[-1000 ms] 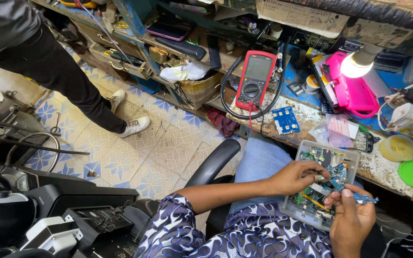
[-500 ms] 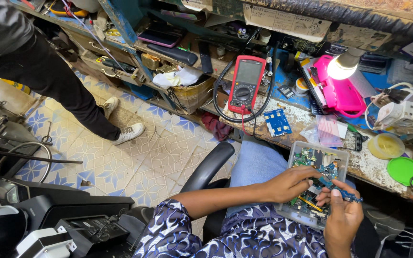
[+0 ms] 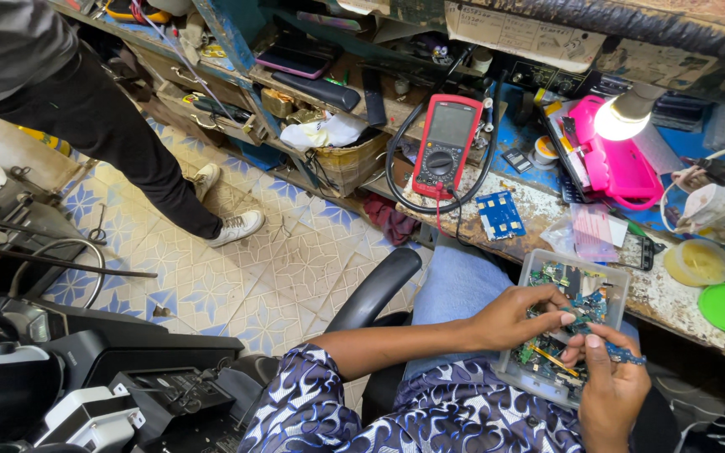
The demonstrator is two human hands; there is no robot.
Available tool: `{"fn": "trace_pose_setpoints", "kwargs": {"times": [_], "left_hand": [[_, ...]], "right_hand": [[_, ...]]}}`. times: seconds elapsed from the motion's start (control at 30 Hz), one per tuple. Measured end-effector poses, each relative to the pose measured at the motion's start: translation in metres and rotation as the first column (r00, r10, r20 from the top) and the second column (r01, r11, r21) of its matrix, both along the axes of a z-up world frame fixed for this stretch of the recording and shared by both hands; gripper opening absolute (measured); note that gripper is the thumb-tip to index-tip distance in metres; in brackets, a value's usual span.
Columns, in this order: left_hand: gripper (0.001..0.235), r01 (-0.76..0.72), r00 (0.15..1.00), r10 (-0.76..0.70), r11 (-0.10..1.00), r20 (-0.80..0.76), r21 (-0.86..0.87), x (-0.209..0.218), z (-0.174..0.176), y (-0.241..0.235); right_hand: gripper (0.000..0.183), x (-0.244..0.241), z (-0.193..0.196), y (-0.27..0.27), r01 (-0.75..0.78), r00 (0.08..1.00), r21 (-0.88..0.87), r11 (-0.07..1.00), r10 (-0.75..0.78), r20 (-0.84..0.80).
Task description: The person sits at a cluttered workbench and sorts through a transparent plastic container filled with electronic components. They pick up various circuit boards and small parts, examine them, and place them back into the container.
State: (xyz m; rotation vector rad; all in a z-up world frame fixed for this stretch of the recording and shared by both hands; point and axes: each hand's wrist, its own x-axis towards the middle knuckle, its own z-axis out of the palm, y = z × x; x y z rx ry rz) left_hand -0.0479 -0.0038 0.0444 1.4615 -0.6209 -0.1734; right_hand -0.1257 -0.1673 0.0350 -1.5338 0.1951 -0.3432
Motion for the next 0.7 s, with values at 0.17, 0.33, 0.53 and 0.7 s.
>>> {"fn": "trace_pose_setpoints", "kwargs": {"times": [0.17, 0.33, 0.53, 0.7], "left_hand": [[0.025, 0.005, 0.990, -0.006, 1.000, 0.140, 0.010, 0.000, 0.007, 0.003], [0.026, -0.007, 0.978, 0.005, 1.000, 0.207, 0.010, 0.000, 0.016, 0.006], [0.027, -0.030, 0.990, 0.018, 0.996, 0.142, 0.080, 0.000, 0.006, 0.002], [0.025, -0.014, 0.992, 0.007, 0.999, 0.129, 0.052, 0.005, -0.015, -0.004]], "right_hand": [[0.015, 0.000, -0.011, -0.005, -0.008, 1.000, 0.036, 0.999, 0.008, -0.003], [0.017, 0.001, -0.017, -0.007, -0.038, 0.999, 0.071, 0.997, 0.037, 0.018], [0.017, 0.001, -0.015, -0.007, -0.046, 0.999, 0.066, 0.997, 0.045, 0.016], [0.018, 0.000, -0.012, -0.004, -0.080, 0.997, 0.059, 0.995, 0.079, 0.025]]}}
